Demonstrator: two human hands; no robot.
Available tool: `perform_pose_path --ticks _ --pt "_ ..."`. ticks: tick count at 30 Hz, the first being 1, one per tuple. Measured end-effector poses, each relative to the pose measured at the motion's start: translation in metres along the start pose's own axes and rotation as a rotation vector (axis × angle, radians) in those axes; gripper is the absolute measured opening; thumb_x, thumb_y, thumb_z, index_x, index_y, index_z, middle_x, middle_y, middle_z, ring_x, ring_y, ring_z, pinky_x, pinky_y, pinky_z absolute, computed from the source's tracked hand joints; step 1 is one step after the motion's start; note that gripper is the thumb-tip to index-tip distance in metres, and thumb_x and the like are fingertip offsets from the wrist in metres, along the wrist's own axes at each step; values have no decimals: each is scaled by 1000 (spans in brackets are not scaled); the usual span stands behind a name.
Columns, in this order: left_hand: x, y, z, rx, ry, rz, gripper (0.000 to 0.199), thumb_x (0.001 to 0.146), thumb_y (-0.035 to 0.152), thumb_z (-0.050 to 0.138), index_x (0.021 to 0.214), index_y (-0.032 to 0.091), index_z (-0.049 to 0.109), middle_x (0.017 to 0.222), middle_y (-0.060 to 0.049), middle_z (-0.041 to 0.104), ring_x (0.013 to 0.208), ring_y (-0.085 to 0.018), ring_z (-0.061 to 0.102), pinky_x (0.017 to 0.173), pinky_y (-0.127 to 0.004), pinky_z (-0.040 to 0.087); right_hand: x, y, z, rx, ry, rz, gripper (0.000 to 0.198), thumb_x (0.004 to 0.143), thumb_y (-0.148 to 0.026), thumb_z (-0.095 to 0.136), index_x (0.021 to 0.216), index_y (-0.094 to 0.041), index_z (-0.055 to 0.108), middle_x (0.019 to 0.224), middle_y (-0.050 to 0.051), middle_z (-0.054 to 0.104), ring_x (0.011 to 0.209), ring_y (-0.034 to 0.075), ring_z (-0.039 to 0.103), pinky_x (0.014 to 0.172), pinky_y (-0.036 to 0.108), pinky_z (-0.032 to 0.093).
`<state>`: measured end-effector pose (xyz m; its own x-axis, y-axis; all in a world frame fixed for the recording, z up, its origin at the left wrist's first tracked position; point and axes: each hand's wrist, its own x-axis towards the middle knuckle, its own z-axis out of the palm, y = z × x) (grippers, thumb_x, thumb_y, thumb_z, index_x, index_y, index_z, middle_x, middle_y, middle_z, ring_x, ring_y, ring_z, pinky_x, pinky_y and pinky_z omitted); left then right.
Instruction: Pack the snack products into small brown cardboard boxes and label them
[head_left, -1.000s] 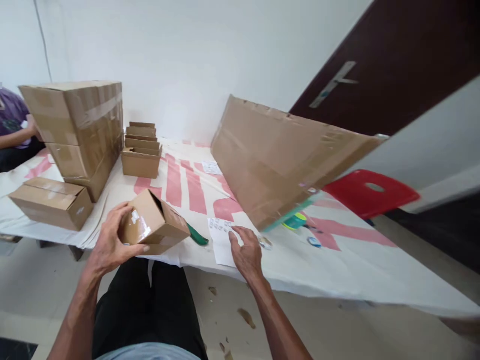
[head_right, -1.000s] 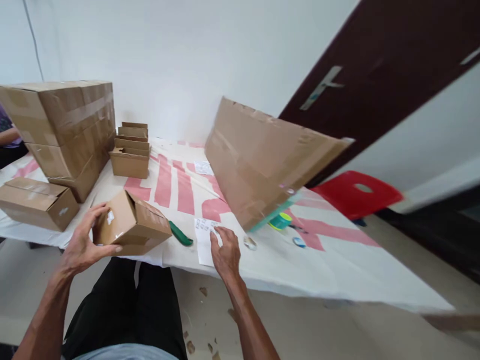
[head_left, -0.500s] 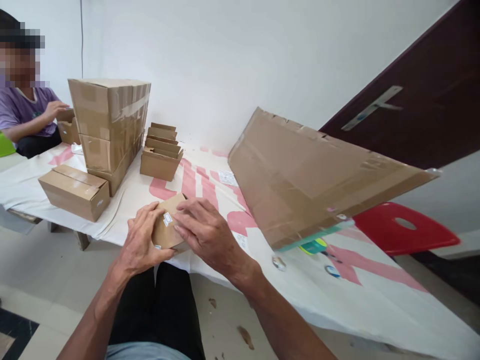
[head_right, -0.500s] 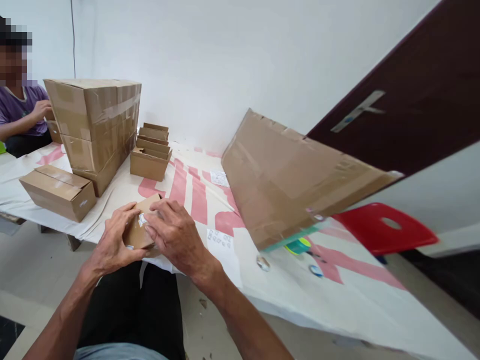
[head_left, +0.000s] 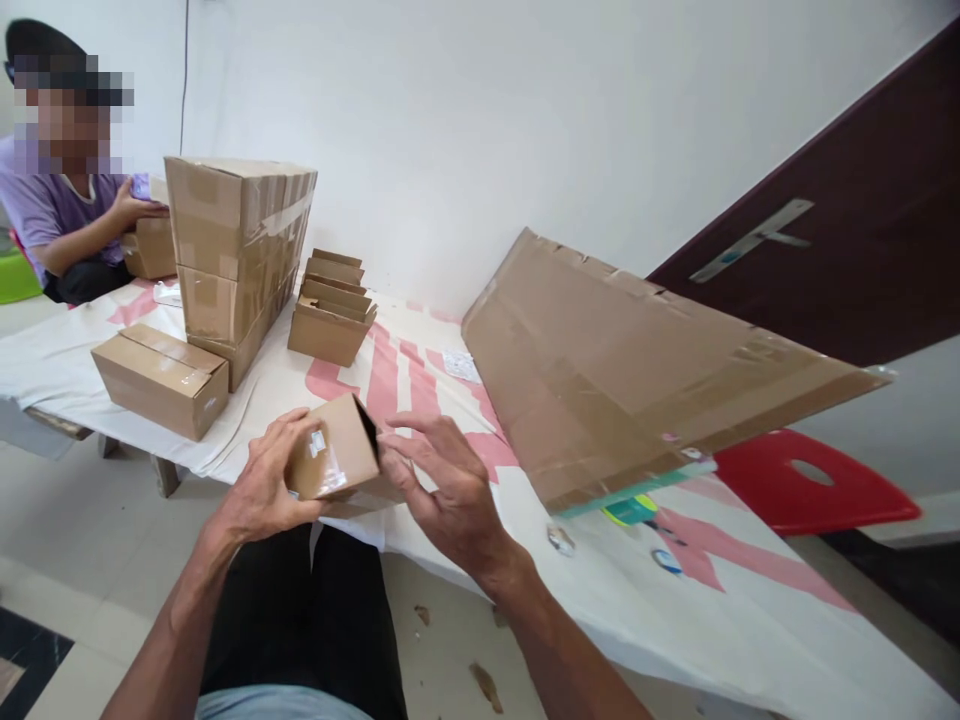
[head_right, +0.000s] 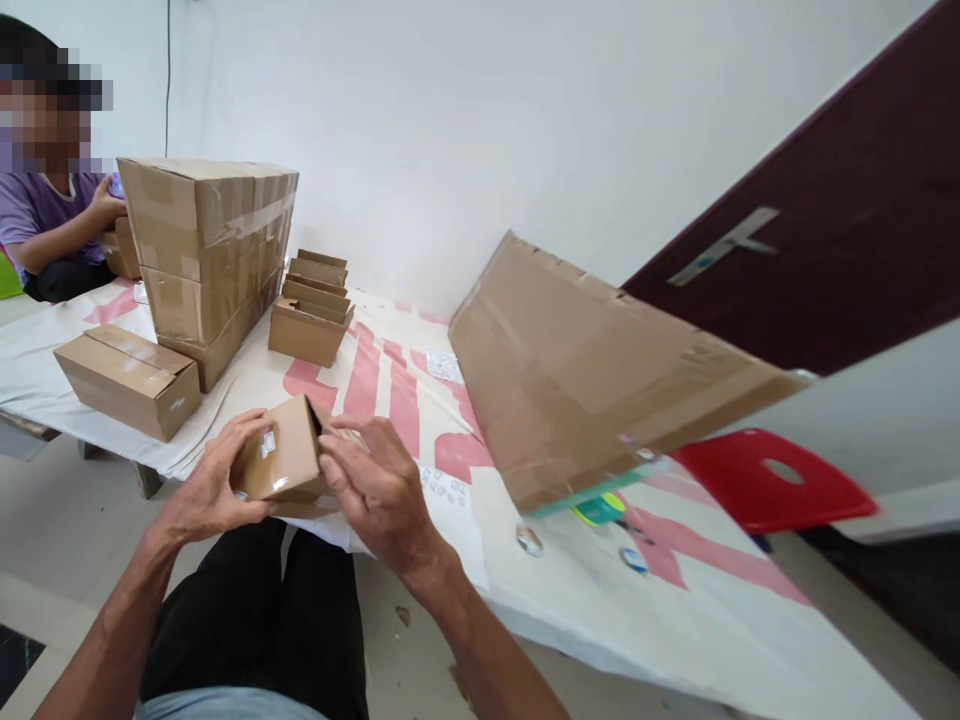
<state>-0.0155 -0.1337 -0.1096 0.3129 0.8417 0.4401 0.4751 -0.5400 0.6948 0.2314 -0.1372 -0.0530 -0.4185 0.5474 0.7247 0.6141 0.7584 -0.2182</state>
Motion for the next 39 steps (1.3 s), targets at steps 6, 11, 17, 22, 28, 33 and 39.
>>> perform_pose_path --ticks 6,11,17,22,28,33,39 --pt "-10 -31 -26 -53 -21 -132 97 70 31 88 154 25 40 158 -15 49 146 -41 47 121 -57 39 -33 35 25 118 -105 246 31 101 -30 63 131 -25 69 128 11 68 120 27 67 102 45 59" --pt "-19 -47 -28 -168 22 -164 99 71 42 90 154 24 39 158 -16 47 147 -40 46 118 -56 44 -56 41 46 159 -163 259 30 102 -34 63 129 -26 71 131 11 67 124 27 65 106 47 57" --pt "-37 -62 -31 -240 71 -169 92 70 40 91 148 26 44 162 -18 43 152 -40 42 116 -59 46 -83 62 53 103 -59 300 29 104 -39 58 125 -25 71 126 12 69 119 28 67 102 48 57" --pt "-48 -72 -31 -304 93 -199 83 69 41 93 134 26 45 164 -20 40 151 -39 44 114 -56 49 -136 115 58 -202 -144 455 37 106 -48 48 111 -21 73 110 15 71 103 31 68 88 45 56" --pt "-49 -77 -33 -266 116 -226 74 69 38 92 125 27 45 163 -19 42 148 -36 49 111 -53 50 -183 151 63 -448 -375 622 28 97 -39 61 113 -19 71 105 14 71 101 31 66 87 40 52" --pt "-41 -76 -39 -213 82 -223 66 69 38 90 118 25 49 159 -18 47 142 -35 54 109 -50 53 -178 153 71 -468 -461 673 24 96 -35 61 113 -21 70 109 11 72 104 28 66 88 37 49" --pt "-30 -75 -40 -240 -2 -212 65 71 43 91 119 25 50 159 -17 44 141 -37 52 110 -52 50 -169 150 77 -458 -431 653 16 96 -29 54 102 -21 67 99 11 69 94 26 65 80 35 47"
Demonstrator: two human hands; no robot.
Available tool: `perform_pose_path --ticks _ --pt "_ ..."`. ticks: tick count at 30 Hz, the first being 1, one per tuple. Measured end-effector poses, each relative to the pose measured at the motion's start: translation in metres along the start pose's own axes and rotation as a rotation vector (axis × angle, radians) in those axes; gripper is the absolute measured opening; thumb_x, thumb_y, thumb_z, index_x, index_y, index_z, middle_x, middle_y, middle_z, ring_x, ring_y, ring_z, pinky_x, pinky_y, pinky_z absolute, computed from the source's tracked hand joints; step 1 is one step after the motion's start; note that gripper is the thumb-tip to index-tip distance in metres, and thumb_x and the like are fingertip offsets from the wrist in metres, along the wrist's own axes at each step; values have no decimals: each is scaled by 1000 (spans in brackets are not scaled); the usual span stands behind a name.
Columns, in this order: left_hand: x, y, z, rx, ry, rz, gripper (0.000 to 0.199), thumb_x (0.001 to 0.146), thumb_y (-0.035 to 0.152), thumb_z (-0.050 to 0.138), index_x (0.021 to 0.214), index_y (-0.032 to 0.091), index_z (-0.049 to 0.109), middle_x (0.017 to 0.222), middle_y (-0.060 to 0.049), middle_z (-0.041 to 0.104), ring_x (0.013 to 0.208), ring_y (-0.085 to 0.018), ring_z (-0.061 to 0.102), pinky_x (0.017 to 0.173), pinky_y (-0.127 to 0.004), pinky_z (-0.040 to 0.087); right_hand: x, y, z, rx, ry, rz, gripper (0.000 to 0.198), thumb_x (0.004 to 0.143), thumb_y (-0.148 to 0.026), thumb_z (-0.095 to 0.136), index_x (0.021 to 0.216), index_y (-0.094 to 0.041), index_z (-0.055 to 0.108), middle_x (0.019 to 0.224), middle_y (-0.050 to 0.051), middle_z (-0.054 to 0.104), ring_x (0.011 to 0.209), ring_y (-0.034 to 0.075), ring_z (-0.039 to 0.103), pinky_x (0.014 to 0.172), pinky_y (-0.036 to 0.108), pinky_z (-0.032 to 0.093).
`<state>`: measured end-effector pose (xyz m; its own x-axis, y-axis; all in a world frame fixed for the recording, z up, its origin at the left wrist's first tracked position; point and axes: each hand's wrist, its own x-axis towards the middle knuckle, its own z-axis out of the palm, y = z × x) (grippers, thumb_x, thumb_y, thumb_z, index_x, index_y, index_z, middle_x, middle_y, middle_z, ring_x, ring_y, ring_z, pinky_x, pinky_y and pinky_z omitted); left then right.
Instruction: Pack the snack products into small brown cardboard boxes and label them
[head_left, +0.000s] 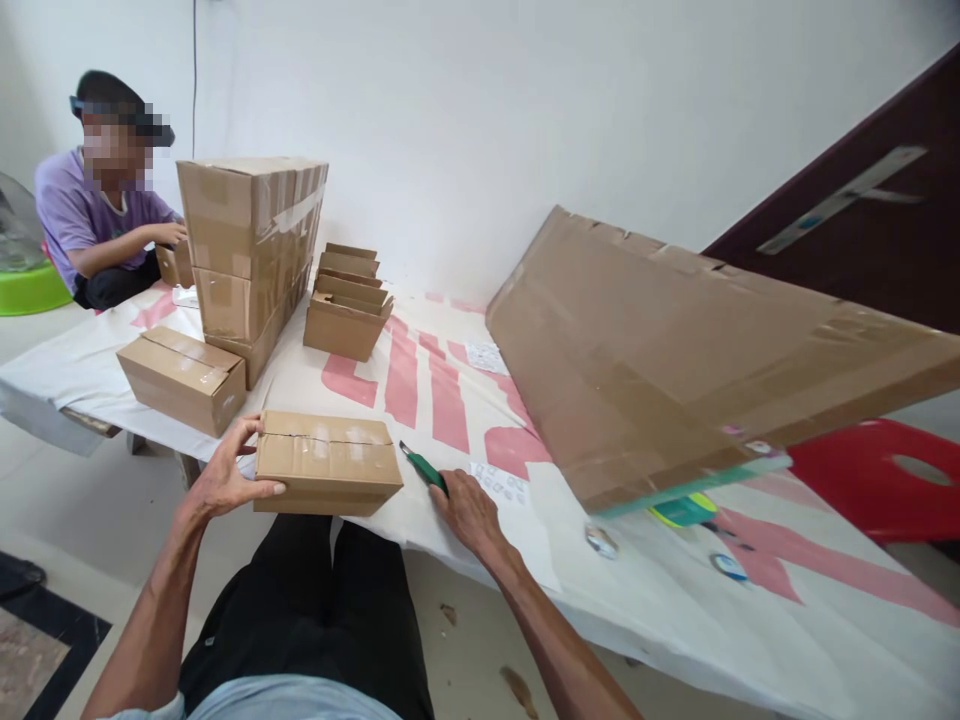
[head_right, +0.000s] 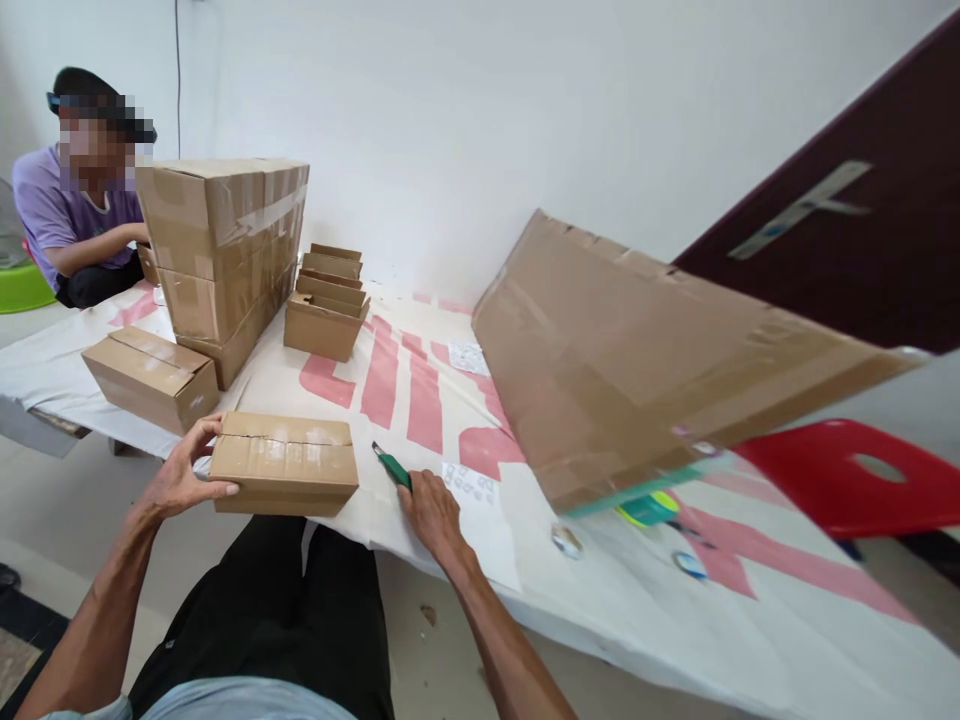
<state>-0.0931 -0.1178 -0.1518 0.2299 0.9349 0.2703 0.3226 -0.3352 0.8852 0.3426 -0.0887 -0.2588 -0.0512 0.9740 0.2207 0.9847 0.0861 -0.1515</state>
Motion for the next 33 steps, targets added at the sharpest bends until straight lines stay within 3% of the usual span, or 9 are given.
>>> perform_pose_path --ticks 4,8,11,15,20,33 --pt "8 -5 5 -39 -33 2 68 71 45 92 122 25 51 160 -16 43 143 -37 49 111 -51 48 3 -9 -20 144 159 -6 30 102 -36 39 103 -21 64 94 9 64 85 25 62 74 35 46" --pt "15 -9 10 -39 -55 29 75 71 44 92 132 27 53 156 -13 45 146 -37 45 110 -49 49 14 -33 -71 376 293 47 38 102 -46 37 91 -21 63 83 7 62 76 24 58 70 36 45" --pt "18 -9 15 -41 -55 31 82 69 45 93 137 28 52 153 -13 46 144 -38 46 109 -49 49 25 -66 -118 601 193 -57 39 101 -55 49 99 -21 69 82 5 67 76 23 60 69 33 47" --pt "18 -10 21 -57 -58 45 83 69 48 93 139 28 52 153 -12 46 142 -37 48 108 -49 50 39 -117 -159 709 43 -304 35 100 -50 55 91 -22 73 82 4 72 74 21 63 69 32 48" --pt "17 -14 23 -55 -66 69 84 71 47 92 143 31 51 154 -12 45 142 -36 48 107 -47 51 58 -155 -169 656 -60 -502 29 99 -40 56 87 -20 73 78 4 72 69 18 64 68 30 48" --pt "17 -15 25 -71 -55 102 84 70 47 93 142 31 53 150 -12 48 140 -37 49 104 -48 53 80 -176 -186 289 -171 -661 28 103 -34 55 89 -20 75 88 6 74 79 18 64 72 29 42"
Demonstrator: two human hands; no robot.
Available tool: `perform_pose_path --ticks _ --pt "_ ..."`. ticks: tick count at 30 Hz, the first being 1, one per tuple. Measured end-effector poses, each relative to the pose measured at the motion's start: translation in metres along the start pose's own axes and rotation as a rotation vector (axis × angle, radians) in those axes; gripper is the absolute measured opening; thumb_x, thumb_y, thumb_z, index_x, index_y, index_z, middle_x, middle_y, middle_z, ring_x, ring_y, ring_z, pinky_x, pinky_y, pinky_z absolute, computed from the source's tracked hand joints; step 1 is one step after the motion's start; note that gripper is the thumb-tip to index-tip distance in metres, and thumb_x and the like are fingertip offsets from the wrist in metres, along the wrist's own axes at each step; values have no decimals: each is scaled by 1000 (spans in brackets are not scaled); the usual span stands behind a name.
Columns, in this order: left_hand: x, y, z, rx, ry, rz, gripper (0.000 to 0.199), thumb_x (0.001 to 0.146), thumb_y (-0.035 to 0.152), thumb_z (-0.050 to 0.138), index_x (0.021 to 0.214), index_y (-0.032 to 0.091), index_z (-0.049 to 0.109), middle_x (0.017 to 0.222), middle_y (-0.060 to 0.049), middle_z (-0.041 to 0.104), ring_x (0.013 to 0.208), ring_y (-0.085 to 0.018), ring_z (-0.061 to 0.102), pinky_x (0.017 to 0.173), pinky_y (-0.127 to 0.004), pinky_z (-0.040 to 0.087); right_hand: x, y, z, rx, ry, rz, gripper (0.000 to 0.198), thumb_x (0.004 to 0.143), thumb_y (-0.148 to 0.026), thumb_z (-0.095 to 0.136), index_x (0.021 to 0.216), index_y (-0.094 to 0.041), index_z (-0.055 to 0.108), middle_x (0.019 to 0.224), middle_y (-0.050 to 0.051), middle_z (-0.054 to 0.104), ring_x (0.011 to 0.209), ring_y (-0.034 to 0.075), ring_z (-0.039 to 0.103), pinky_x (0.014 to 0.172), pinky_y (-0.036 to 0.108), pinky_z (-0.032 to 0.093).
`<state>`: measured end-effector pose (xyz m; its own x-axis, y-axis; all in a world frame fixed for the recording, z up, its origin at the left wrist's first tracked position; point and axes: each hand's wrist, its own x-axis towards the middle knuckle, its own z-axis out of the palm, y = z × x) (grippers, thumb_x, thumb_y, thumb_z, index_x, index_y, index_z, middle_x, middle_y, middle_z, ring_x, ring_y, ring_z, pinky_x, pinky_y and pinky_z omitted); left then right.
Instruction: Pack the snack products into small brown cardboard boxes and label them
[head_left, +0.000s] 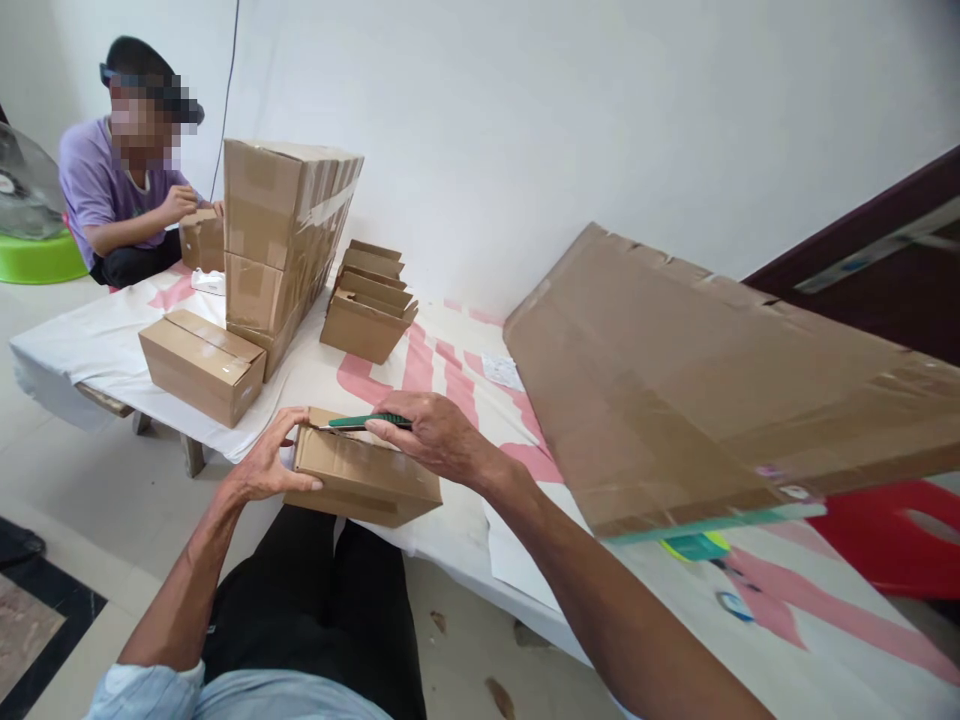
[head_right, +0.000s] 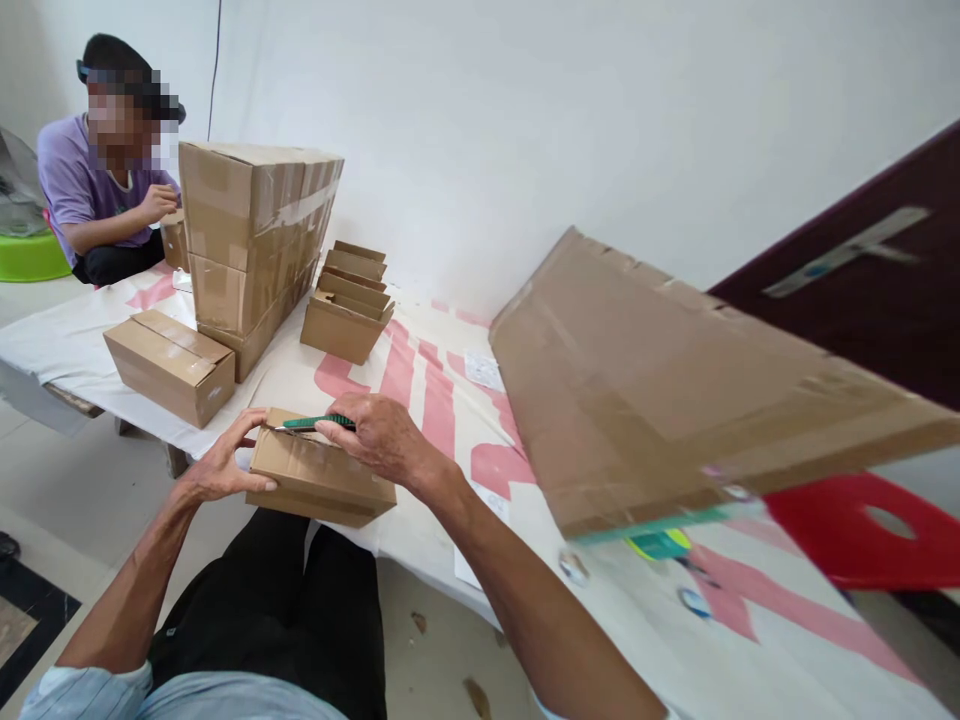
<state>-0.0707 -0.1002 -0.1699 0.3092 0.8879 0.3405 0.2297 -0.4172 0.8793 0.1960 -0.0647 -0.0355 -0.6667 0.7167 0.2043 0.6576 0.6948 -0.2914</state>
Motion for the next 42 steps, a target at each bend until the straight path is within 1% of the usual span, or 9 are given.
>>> perform_pose_path --ticks 6,10,13,19,24,27,29,35,42 --pt "2 1 -3 7 -7 -27 82 71 46 92 141 32 53 151 -11 47 140 -36 49 106 -49 52 21 -12 -17 -202 -143 16 28 104 -36 58 89 -18 74 84 6 73 74 17 60 66 29 33" --pt "5 -2 -6 12 -3 -45 82 70 47 92 141 31 54 153 -12 47 142 -37 49 106 -50 52 16 0 -30 -217 -192 3 31 105 -40 56 92 -20 77 87 6 74 79 19 63 68 29 34" --pt "7 -3 -6 18 -1 -38 82 69 46 92 139 29 55 151 -12 49 141 -37 49 105 -49 53 -8 26 -40 -187 -180 43 33 105 -45 57 96 -22 79 87 6 76 80 20 65 69 29 39" --pt "10 -1 -7 18 -17 -36 79 68 44 93 137 30 56 148 -10 50 139 -36 51 105 -48 54 -80 82 -61 -115 -61 181 32 100 -51 61 93 -27 81 91 5 80 77 21 69 69 33 47" --pt "10 0 -10 37 -19 -37 79 69 44 93 138 30 57 153 -11 47 142 -38 49 104 -48 55 -109 86 -64 -8 62 264 38 98 -54 60 90 -24 81 90 7 81 73 22 69 66 35 50" --pt "10 3 -11 56 -34 -51 81 69 45 93 139 30 57 151 -12 48 141 -37 50 103 -46 56 -103 70 -54 104 181 256 38 99 -51 57 88 -21 79 84 6 78 70 20 67 65 33 49" --pt "10 6 -12 72 -43 -60 83 69 47 93 141 29 56 151 -12 48 141 -37 50 104 -46 55 -92 55 -44 165 200 220 35 100 -46 57 89 -21 78 83 5 77 71 20 66 66 32 49" --pt "8 6 -13 82 -67 -68 86 72 51 92 145 29 53 157 -14 43 145 -38 46 108 -48 52 -49 16 -17 223 154 79 32 102 -39 55 88 -21 77 85 4 76 75 18 66 69 29 46" --pt "5 -6 -9 37 -46 -65 91 68 50 95 147 32 52 159 -14 39 148 -40 42 109 -52 52 -20 15 -5 108 95 55 35 103 -39 54 86 -21 78 83 5 76 74 18 65 69 30 44"
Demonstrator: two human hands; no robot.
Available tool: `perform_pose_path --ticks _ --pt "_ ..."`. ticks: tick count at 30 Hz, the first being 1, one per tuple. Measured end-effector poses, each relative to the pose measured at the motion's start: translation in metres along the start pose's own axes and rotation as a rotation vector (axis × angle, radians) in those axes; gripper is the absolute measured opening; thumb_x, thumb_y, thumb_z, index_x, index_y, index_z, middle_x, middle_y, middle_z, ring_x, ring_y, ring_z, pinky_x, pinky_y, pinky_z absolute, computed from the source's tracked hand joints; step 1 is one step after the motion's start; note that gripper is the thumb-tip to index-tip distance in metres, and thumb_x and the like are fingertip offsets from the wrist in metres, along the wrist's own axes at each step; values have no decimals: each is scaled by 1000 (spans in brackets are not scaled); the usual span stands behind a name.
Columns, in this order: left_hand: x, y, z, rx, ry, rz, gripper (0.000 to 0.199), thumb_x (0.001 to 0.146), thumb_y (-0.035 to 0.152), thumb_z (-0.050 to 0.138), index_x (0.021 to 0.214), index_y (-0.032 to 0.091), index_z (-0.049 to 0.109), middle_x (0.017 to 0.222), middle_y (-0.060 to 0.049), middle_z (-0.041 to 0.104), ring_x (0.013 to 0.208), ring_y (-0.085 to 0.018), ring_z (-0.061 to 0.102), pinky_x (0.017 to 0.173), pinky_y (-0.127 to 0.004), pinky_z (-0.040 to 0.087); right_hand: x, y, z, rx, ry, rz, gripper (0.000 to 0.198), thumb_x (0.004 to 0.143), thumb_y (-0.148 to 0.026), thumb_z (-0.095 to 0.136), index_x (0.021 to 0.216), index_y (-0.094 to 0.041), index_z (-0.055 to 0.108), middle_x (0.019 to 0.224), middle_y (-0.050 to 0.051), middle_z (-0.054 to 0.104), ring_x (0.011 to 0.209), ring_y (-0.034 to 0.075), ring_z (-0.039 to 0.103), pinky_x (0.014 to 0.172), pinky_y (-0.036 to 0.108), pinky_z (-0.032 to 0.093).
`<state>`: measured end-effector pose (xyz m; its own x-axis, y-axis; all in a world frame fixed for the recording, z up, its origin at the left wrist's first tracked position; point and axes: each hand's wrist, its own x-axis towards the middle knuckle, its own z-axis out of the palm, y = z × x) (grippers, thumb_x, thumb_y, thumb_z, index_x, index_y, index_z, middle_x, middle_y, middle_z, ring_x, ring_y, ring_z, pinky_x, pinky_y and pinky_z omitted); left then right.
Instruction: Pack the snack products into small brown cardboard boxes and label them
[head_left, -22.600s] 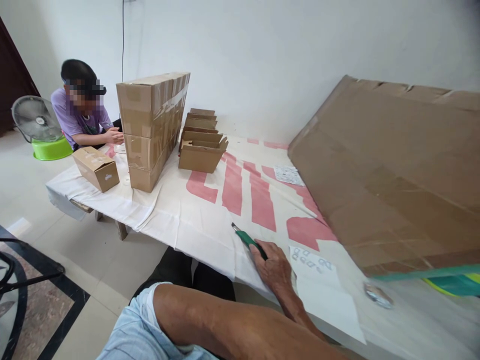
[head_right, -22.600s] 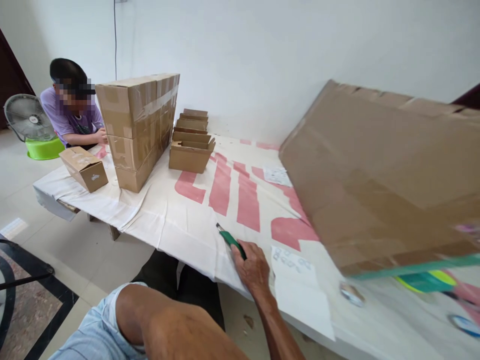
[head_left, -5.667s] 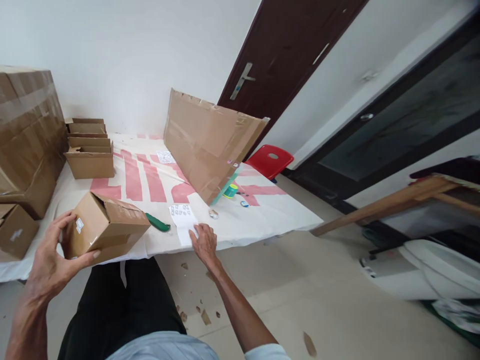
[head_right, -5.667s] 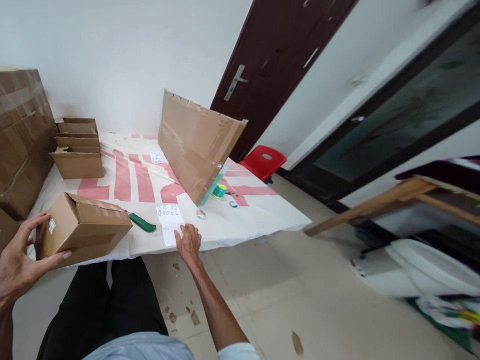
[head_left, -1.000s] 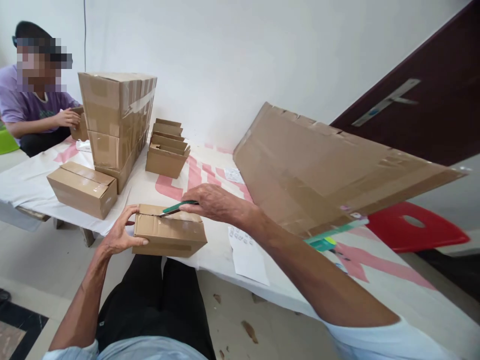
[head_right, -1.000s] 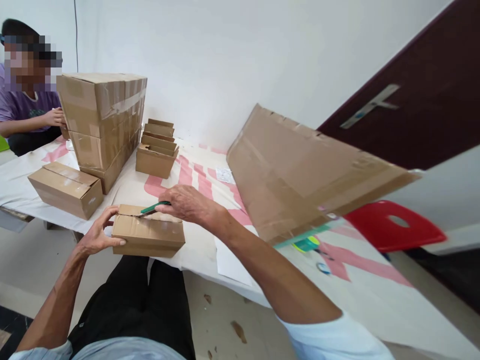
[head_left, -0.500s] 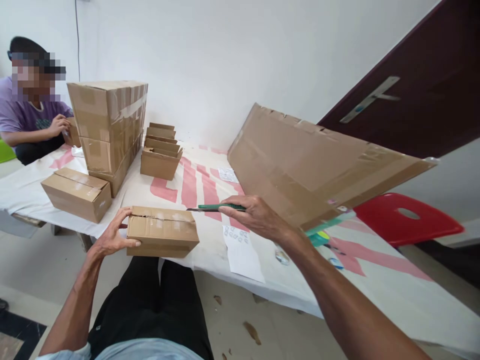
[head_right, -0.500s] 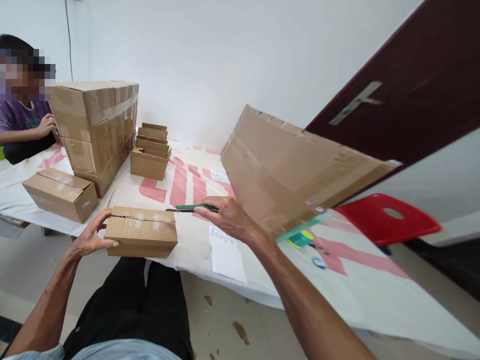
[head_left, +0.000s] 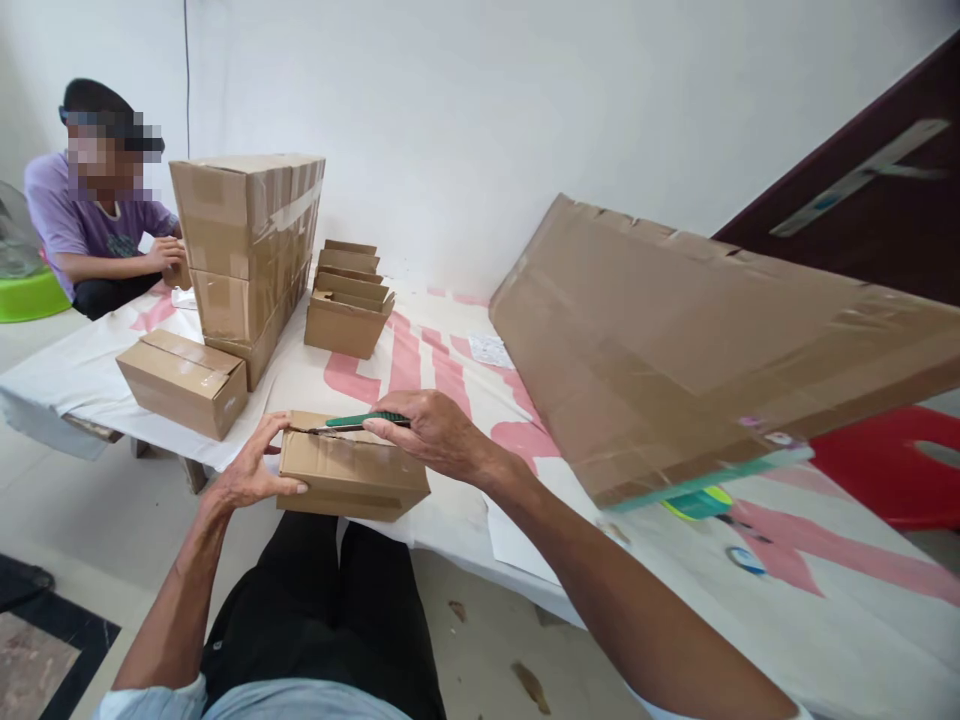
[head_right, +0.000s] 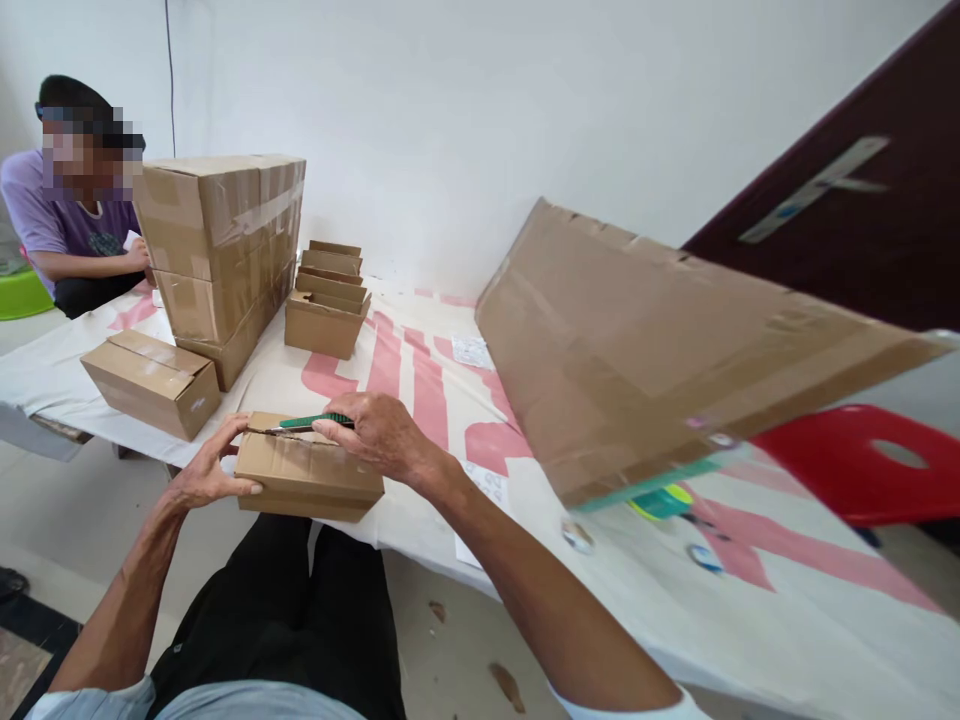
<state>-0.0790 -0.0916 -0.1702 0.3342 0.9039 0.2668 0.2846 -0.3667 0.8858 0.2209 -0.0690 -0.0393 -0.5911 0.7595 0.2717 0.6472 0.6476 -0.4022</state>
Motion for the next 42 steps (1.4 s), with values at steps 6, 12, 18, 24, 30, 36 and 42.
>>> perform_pose_path --ticks 6,12,18,24,30,36,42 --pt "2 1 1 -3 8 17 88 67 49 95 143 32 56 155 -12 46 144 -38 47 105 -49 54 14 -3 -1 -118 -60 15 32 102 -42 57 87 -24 79 81 5 76 75 19 65 65 29 40" --pt "3 -3 0 15 25 16 89 68 49 95 145 33 54 161 -12 41 149 -39 43 107 -50 54 17 1 -15 -199 -171 6 33 101 -43 61 80 -24 77 74 3 74 68 17 61 60 29 35" --pt "6 -4 2 7 24 24 86 68 49 94 143 32 55 158 -12 44 148 -38 44 107 -48 55 -40 45 -43 -120 -61 135 37 95 -59 66 83 -26 80 76 4 76 67 20 66 64 31 44" --pt "11 -2 6 14 15 33 87 67 48 95 143 31 55 156 -12 44 146 -39 45 104 -48 56 -101 74 -72 -117 32 275 40 96 -58 60 90 -25 82 89 8 81 72 24 69 65 35 49" --pt "10 7 2 35 -6 20 82 69 46 93 140 30 57 151 -12 47 141 -37 50 104 -46 55 -134 98 -20 11 387 428 41 94 -57 59 90 -20 79 85 6 79 73 24 69 67 35 52" --pt "11 10 -3 76 -37 0 82 69 47 93 140 30 57 152 -12 46 144 -38 46 104 -47 55 -130 88 25 236 525 503 38 91 -54 59 87 -19 76 80 5 77 74 24 69 68 34 54" --pt "11 13 -3 102 -45 7 80 71 50 92 141 30 57 151 -12 46 141 -39 47 103 -47 56 -96 47 -11 232 278 270 27 95 -43 62 89 -22 78 85 4 77 76 21 68 70 32 52"
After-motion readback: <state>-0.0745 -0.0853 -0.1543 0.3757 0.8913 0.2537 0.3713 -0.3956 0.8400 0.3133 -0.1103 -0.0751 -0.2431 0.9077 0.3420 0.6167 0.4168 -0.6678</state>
